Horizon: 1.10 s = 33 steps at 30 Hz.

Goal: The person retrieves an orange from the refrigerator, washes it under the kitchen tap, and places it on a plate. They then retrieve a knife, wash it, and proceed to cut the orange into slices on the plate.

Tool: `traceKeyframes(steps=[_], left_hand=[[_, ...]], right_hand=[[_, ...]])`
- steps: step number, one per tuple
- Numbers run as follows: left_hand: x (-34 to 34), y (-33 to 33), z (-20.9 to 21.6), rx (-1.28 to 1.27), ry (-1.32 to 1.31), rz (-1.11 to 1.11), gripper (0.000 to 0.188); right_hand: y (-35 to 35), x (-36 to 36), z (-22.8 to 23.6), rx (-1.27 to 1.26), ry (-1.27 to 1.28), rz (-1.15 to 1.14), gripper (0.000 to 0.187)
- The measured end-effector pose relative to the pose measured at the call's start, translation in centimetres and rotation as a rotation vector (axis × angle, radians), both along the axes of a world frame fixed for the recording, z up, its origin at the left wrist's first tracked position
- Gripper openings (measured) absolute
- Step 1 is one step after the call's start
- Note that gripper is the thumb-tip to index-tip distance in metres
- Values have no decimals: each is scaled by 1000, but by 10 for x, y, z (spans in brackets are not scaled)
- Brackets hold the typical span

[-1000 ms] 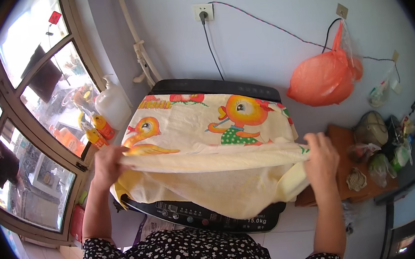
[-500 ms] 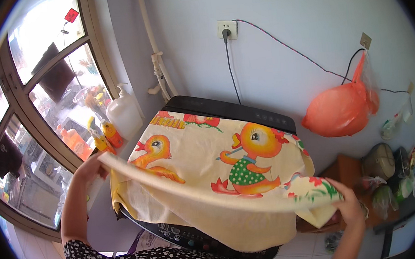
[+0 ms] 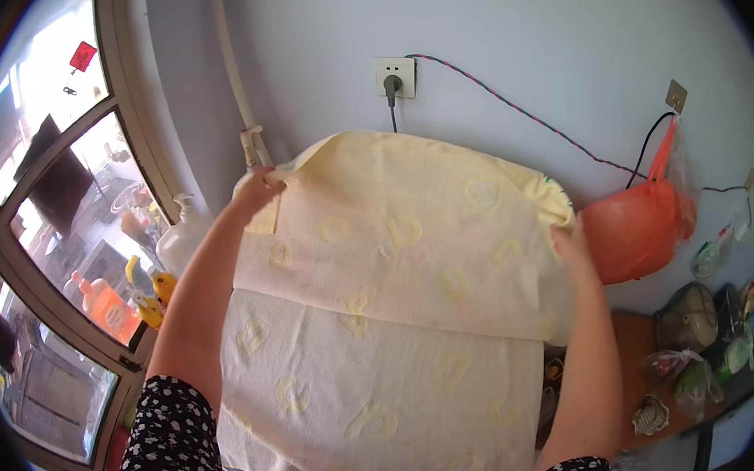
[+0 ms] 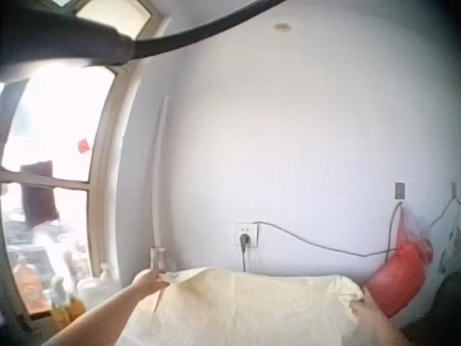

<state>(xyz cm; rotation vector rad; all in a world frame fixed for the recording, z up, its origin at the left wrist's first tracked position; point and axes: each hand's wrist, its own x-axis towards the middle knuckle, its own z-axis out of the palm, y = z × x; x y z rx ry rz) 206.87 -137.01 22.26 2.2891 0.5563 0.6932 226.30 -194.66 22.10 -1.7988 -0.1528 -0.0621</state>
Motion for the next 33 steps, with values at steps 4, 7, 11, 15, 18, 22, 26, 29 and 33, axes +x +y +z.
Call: traceKeyframes(steps=[4, 7, 11, 15, 18, 22, 26, 29, 33], left_hand=[[-12, -28, -78, -293, 90, -167, 99], [-83, -66, -89, -341, 81, -200, 79], [-229, -122, -66, 216, 68, -280, 51], [-369, -153, -69, 68, 332, -300, 56], [-436, -173, -79, -8, 456, -256, 60], [-461, -180, -121, 113, 306, -154, 50], [-456, -190, -118, 285, 333, -48, 39], [-457, -191, -125, 342, 245, -63, 32], [-461, -189, -130, 452, 163, -135, 18]], right_hand=[[25, -30, -67, -260, -17, 142, 78], [8, -113, -78, -423, -367, 290, 59], [-62, -270, -68, -649, -596, 338, 31], [-125, -386, -117, -675, -453, 427, 40], [-123, -432, -111, -721, -482, 437, 50], [-119, -437, -120, -690, -516, 475, 39], [-123, -437, -132, -701, -584, 376, 27], [-117, -434, -119, -725, -523, 315, 29], [-111, -419, -116, -394, -295, 175, 26]])
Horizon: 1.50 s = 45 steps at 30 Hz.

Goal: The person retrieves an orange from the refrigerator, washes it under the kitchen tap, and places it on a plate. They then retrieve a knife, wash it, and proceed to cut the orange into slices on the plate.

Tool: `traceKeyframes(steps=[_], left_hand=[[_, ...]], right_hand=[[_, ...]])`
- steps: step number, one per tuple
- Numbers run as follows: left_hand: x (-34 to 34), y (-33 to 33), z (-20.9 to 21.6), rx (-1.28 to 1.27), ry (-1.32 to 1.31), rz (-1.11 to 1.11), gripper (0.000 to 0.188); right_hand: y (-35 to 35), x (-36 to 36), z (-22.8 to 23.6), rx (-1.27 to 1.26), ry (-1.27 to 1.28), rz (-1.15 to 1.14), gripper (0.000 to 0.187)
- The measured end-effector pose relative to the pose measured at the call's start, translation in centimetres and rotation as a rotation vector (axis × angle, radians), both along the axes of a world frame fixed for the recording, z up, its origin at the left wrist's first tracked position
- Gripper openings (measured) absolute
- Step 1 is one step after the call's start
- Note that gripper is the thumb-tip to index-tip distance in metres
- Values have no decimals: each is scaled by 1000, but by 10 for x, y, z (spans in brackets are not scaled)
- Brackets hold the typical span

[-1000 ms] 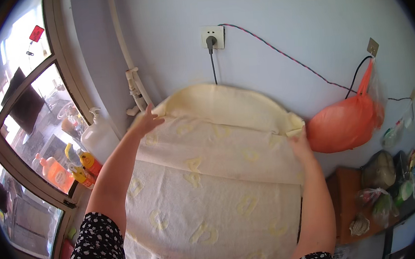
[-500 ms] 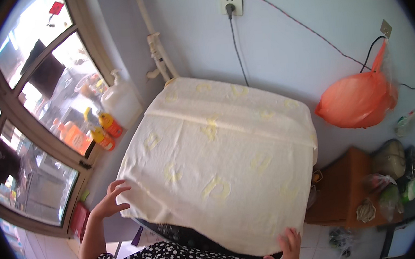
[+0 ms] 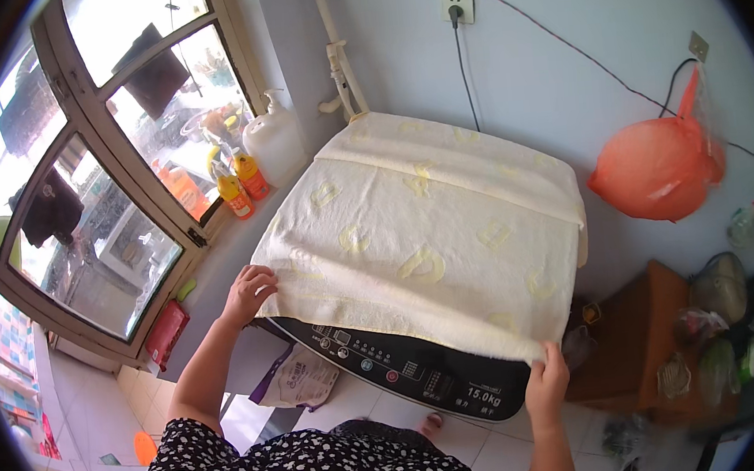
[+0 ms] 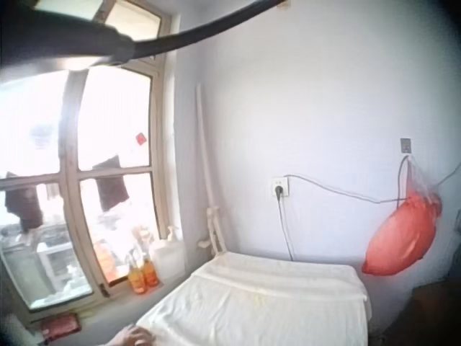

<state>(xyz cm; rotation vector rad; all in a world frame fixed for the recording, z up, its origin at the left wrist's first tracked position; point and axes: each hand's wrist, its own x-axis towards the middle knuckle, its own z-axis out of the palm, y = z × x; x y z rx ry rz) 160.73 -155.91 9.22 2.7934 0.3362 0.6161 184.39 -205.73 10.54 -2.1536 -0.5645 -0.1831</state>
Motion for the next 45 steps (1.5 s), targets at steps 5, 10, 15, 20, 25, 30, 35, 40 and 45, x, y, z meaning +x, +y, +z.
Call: traceKeyframes(steps=[5, 10, 15, 20, 25, 30, 35, 40, 45], left_hand=[[-6, 8, -1, -347, -134, 158, 10], [-64, 28, 21, -349, 392, -88, 17], [-102, 3, -11, 230, 766, -240, 16], [-75, -73, -8, 222, 125, -489, 30], [-11, -105, -10, 288, -49, -483, 26], [13, -94, -28, 239, 4, -515, 10], [-9, -74, -16, 139, 124, -651, 10], [-8, -66, -7, 178, 196, -753, 8], [-11, -68, 6, 145, 413, -795, 8]], right_hand=[[13, -9, 41, -205, -151, 167, 29], [17, -81, 66, -497, 14, 357, 34], [-12, -136, -1, -741, 77, 381, 31], [14, -177, -14, -723, -142, 424, 67], [78, -146, -13, -403, -419, 54, 45], [72, -117, -58, -408, -456, -3, 13], [59, -142, -42, -451, -458, 179, 17], [40, -144, -44, -580, -514, 216, 23], [19, -163, -46, -646, -185, 440, 25]])
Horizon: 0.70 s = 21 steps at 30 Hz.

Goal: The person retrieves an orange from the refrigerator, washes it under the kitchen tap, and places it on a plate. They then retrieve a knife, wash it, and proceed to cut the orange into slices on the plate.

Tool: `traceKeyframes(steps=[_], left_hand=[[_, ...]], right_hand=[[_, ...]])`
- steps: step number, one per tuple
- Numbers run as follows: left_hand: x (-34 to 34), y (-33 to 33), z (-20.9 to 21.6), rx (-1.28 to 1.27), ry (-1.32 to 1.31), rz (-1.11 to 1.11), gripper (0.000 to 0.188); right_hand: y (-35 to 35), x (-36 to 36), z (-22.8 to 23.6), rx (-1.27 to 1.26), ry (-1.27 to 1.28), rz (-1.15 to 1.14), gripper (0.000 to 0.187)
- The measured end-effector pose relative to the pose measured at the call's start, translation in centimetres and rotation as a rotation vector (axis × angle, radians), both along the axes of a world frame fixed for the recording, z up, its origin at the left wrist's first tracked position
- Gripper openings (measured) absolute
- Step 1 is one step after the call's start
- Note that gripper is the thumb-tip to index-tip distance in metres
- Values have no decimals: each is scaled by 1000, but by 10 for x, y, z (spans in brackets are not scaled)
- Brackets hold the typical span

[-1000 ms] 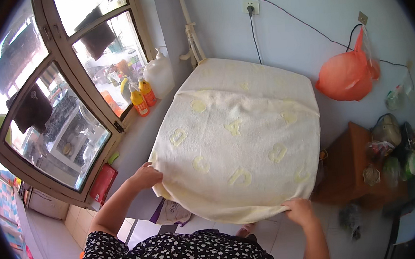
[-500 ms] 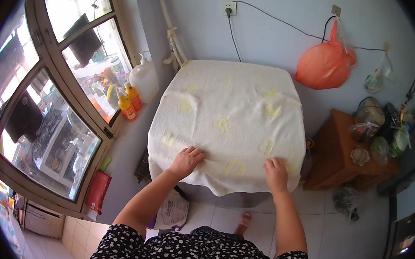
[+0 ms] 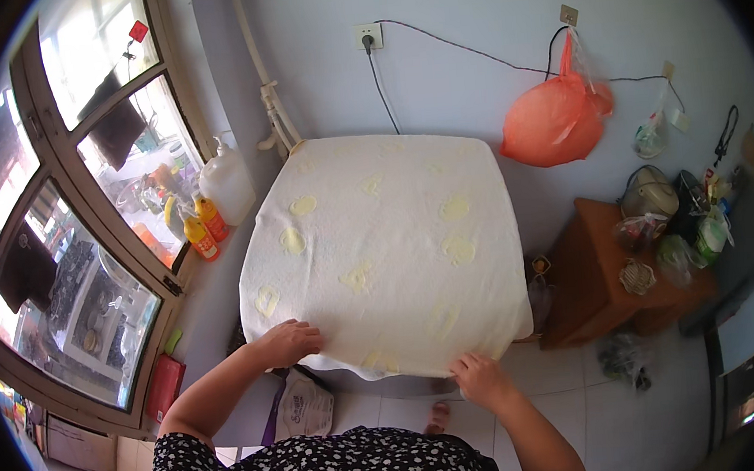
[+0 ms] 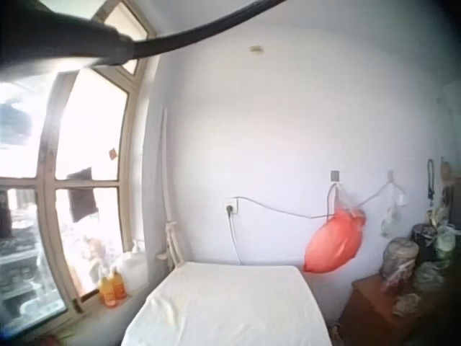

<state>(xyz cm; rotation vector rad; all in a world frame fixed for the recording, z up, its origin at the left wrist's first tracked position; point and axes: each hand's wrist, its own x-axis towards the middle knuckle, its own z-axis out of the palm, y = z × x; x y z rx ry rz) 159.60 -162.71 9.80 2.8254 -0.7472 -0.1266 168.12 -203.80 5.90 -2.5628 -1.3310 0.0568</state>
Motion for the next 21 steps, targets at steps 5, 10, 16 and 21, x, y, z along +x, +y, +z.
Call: traceKeyframes(steps=[5, 10, 16, 21], left_hand=[[20, -3, 37, -203, -110, 171, 39], [75, -1, 7, 17, -393, 734, 58], [71, -1, -15, 117, -254, 917, 57], [71, -4, -15, 122, -254, 930, 55]], right_hand=[[18, 37, 54, 384, -189, -235, 37], [44, 119, 28, 145, -367, -451, 57], [57, 121, 19, 50, -255, -463, 60], [48, 116, 1, 185, -343, -468, 53]])
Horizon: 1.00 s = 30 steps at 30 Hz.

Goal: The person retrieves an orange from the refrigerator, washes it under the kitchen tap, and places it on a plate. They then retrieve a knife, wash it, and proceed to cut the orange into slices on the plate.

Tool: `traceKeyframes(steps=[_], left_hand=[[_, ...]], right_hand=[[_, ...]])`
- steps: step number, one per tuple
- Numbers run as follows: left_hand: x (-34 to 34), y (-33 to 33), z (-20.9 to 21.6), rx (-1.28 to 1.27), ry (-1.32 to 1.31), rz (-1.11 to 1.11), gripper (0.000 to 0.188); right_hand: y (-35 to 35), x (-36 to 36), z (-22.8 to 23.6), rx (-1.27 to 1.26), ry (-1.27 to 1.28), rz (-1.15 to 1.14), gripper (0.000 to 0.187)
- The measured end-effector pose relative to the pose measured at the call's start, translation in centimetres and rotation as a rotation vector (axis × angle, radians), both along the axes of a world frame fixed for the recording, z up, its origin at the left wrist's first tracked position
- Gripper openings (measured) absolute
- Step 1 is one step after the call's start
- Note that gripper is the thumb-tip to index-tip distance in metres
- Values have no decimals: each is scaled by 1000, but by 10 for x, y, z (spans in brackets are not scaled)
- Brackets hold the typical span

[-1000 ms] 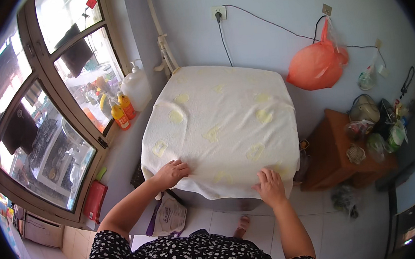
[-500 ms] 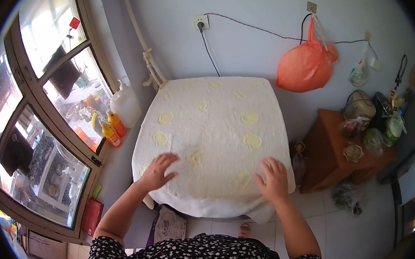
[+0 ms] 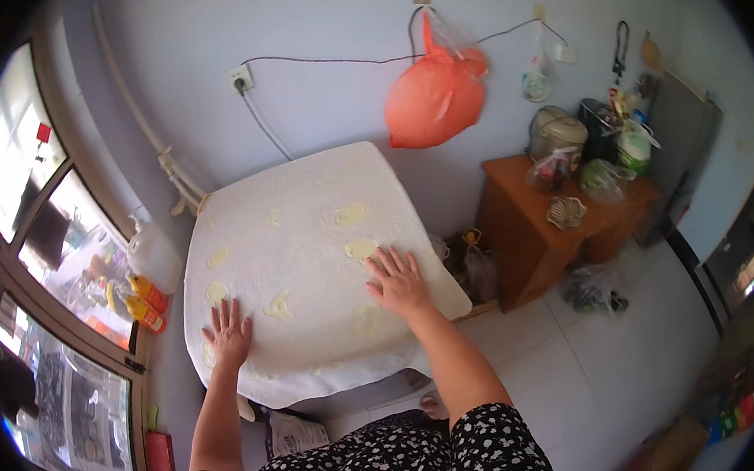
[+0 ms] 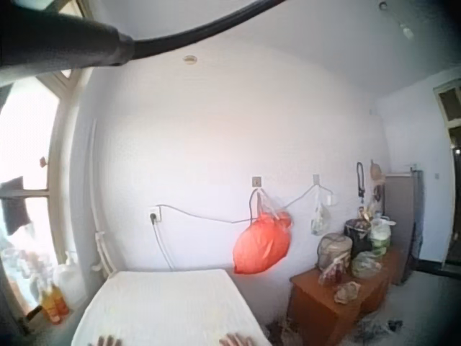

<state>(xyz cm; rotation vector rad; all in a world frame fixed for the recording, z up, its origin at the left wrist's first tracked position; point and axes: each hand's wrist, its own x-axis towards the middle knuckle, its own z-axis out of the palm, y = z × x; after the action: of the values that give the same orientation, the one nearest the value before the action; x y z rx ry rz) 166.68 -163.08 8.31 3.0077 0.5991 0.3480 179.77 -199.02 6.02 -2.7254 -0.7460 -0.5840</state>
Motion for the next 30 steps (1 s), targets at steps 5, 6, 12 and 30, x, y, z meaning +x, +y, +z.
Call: traceKeyframes(steps=[5, 6, 12, 30], left_hand=[[-6, 0, -12, 45, -122, 1, 52], [-5, -2, -15, 50, -153, 3, 49], [-1, -58, -33, 3, -206, -107, 54], [81, -554, -32, -574, -96, -1192, 8]], right_hand=[[-9, -44, -11, 44, -75, -4, 52], [-11, -50, -14, 44, -64, -8, 54], [-18, -62, -16, 41, -4, 5, 61], [-397, -96, 6, 171, 182, -31, 35]])
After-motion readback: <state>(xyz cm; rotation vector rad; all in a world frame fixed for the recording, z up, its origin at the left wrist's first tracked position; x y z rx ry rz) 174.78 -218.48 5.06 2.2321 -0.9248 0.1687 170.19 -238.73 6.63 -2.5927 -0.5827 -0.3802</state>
